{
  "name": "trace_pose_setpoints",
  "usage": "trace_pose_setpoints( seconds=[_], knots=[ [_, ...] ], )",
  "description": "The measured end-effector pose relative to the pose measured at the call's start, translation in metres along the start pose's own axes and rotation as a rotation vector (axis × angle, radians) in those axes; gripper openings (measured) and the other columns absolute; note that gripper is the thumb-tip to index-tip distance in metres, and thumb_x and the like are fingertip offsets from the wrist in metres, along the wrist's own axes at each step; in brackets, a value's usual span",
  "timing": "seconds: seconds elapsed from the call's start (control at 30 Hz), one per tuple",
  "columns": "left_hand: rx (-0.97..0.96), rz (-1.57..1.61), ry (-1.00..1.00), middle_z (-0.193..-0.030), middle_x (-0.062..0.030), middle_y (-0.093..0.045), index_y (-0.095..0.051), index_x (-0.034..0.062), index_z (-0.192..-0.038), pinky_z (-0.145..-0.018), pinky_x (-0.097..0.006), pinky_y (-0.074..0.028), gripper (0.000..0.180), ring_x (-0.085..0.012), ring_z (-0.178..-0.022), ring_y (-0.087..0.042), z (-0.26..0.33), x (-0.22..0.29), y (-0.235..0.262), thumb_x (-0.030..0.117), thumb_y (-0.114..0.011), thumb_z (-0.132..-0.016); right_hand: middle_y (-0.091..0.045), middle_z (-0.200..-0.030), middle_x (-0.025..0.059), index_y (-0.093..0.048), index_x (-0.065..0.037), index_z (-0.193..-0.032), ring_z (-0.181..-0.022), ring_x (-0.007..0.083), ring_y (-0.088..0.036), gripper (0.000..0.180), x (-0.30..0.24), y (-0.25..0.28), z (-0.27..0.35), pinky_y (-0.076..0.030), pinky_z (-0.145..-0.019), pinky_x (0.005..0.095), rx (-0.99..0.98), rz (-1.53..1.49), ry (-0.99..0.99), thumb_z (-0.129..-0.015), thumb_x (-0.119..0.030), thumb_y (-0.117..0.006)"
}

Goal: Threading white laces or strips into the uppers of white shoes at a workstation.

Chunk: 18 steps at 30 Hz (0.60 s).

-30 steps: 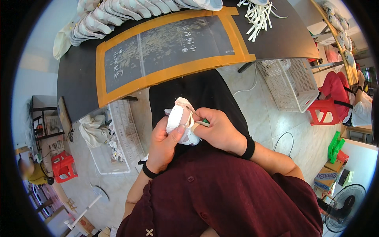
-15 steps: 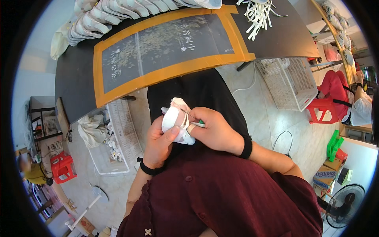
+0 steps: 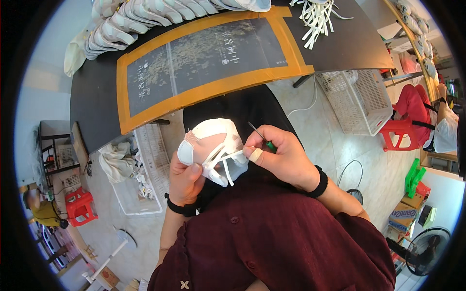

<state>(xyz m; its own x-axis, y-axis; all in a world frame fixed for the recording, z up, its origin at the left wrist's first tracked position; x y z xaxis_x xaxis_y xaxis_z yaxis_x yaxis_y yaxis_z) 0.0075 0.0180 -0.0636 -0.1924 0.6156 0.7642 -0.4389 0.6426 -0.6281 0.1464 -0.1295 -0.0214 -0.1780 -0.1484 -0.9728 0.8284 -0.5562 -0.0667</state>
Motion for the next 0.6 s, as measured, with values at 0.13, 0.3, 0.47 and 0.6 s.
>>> trace_pose_setpoints(
  seconds=[0.13,0.3,0.47,0.6],
  knots=[
    [0.014,0.019,-0.001,-0.128,-0.0118,-0.057,-0.041,0.0046,-0.138,-0.098,-0.038,-0.049,0.078,-0.0255,-0.114,-0.059,-0.002,-0.002,0.008,0.020,-0.083,-0.074,-0.059,-0.083,-0.0046,-0.061,-0.005,-0.089,-0.074,0.0022,-0.049,0.008,-0.003,0.001,0.004,-0.042,-0.066,0.0199,0.002,-0.016,0.030,-0.090,-0.010,-0.067],
    [0.030,0.027,-0.023,-0.132,-0.0126,-0.054,-0.037,0.0054,-0.141,-0.101,-0.041,-0.047,0.082,-0.0274,-0.118,-0.056,-0.007,-0.003,0.002,0.022,-0.082,-0.074,-0.062,-0.084,0.0002,-0.062,-0.002,-0.091,-0.079,0.0061,-0.056,0.007,0.002,0.003,0.001,-0.048,-0.071,0.0240,0.021,0.003,-0.012,-0.086,-0.006,-0.066],
    [0.019,0.072,-0.034,-0.133,-0.0111,-0.054,-0.040,0.0045,-0.140,-0.105,-0.042,-0.042,0.075,-0.0257,-0.122,-0.053,-0.008,-0.003,0.000,0.019,-0.080,-0.078,-0.063,-0.084,-0.0002,-0.062,-0.002,-0.091,-0.079,0.0052,-0.054,0.007,0.007,0.003,0.001,-0.047,-0.071,0.0239,0.012,-0.072,-0.025,-0.087,-0.007,-0.065],
    [0.012,0.084,-0.016,-0.133,-0.0118,-0.054,-0.039,0.0064,-0.140,-0.105,-0.043,-0.043,0.075,-0.0275,-0.122,-0.054,-0.010,-0.008,0.005,0.018,-0.079,-0.078,-0.062,-0.084,-0.0003,-0.062,-0.002,-0.092,-0.079,0.0054,-0.054,0.006,0.011,0.004,0.000,-0.047,-0.073,0.0238,0.010,-0.086,-0.040,-0.088,-0.007,-0.063]
  ],
)
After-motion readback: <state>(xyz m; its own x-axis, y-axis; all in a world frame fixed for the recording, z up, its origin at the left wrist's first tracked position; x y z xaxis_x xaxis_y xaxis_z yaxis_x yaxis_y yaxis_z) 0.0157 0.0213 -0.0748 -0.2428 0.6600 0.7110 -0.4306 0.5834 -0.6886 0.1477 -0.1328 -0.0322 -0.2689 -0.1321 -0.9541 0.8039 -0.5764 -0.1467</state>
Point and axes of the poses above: each hand's wrist, its own z-axis away from the middle knuckle, its own y-axis out of the back of the hand, x = y × z, the point moved 6 cm from there along -z, towards the middle knuckle
